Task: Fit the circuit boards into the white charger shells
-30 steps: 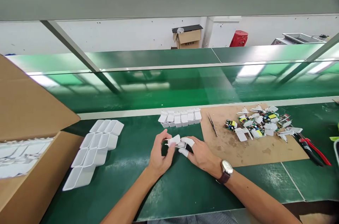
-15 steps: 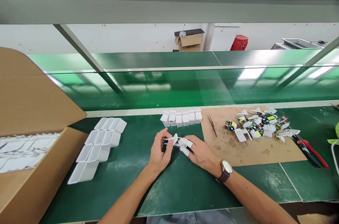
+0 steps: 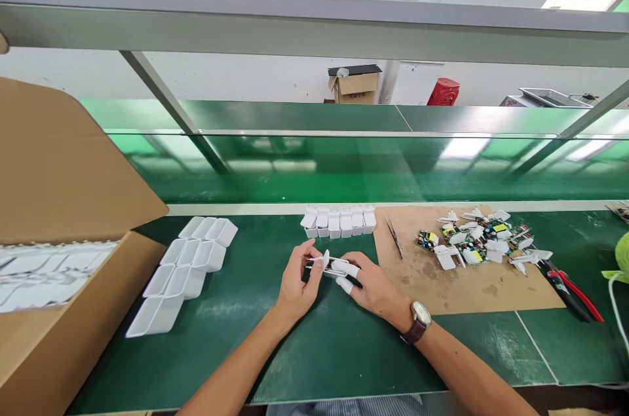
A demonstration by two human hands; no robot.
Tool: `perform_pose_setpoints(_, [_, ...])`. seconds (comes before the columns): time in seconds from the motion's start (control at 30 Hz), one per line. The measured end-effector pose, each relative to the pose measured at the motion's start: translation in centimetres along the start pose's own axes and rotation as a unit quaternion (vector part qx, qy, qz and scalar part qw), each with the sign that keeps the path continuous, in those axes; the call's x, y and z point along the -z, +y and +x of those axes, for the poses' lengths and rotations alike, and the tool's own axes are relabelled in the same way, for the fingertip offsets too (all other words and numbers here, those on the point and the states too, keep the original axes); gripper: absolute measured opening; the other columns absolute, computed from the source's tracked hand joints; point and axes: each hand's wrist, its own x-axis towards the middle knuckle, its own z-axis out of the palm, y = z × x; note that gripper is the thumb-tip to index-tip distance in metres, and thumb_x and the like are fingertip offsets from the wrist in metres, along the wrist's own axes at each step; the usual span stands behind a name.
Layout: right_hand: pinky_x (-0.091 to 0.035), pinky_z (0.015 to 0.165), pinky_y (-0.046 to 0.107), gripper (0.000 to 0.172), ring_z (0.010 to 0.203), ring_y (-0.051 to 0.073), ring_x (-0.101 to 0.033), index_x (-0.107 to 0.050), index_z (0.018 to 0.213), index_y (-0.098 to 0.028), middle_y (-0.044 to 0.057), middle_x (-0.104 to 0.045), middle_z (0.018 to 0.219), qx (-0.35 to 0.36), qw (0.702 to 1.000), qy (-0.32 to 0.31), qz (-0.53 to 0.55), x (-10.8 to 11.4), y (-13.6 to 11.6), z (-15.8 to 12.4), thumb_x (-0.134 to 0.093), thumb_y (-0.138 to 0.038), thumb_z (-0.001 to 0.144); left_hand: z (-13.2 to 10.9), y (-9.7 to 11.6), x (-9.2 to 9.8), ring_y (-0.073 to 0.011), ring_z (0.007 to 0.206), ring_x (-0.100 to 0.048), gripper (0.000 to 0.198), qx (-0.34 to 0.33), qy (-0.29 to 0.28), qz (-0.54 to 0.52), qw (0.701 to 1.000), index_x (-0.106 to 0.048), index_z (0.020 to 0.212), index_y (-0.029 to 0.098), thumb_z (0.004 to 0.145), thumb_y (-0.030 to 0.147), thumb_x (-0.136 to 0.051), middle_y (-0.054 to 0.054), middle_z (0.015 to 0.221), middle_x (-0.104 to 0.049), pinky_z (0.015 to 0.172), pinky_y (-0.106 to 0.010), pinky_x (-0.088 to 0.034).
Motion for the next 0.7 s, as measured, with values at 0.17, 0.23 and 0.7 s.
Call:
perform_pose_setpoints(0.17, [-0.061, 0.087, 0.041, 0.03, 0.103, 0.023, -0.068, -0.065, 0.123, -0.025, 0.01, -0.067, 0.121, -0.139, 0.95, 0.035, 0.278, -0.3, -0.8, 0.8, -0.061, -0.04, 0.098, 0.0, 0.2, 0.3, -0.0275, 0.109, -0.067, 0.082, -0.069, -0.036, -0.021, 0.997, -0.043, 0.147, 0.024, 0.08, 0.048, -0.083, -0.015, 0.128, -0.058, 0.089, -0.043, -0.061])
perform_pose_setpoints(0.23, [-0.062, 0.079, 0.04, 0.037, 0.094, 0.024, -0.07, -0.067, 0.118, -0.023, 0.008, -0.072, 0.106, -0.227, 0.88, 0.016, 0.417, -0.3, -1.2, 1.0, -0.061, -0.053, 0.096, -0.2, 0.7, 0.3, -0.0314, 0.115, -0.066, 0.092, -0.12, -0.063, 0.025, 0.991, -0.043, 0.148, 0.024, 0.072, 0.046, -0.09, -0.017, 0.133, -0.057, 0.094, -0.048, -0.06])
perform_pose_setpoints(0.7, [-0.059, 0.074, 0.04, 0.056, 0.077, 0.022, -0.071, -0.069, 0.112, -0.018, 0.008, -0.076, 0.092, -0.304, 0.764, -0.031, 0.568, 0.3, -2.3, 1.5, -0.071, -0.066, 0.084, -0.7, 0.8, -0.3, -0.0252, 0.102, -0.073, 0.072, -0.142, -0.053, 0.109, 0.982, -0.043, 0.146, 0.022, 0.086, 0.031, -0.079, -0.014, 0.124, -0.07, 0.088, -0.042, -0.062])
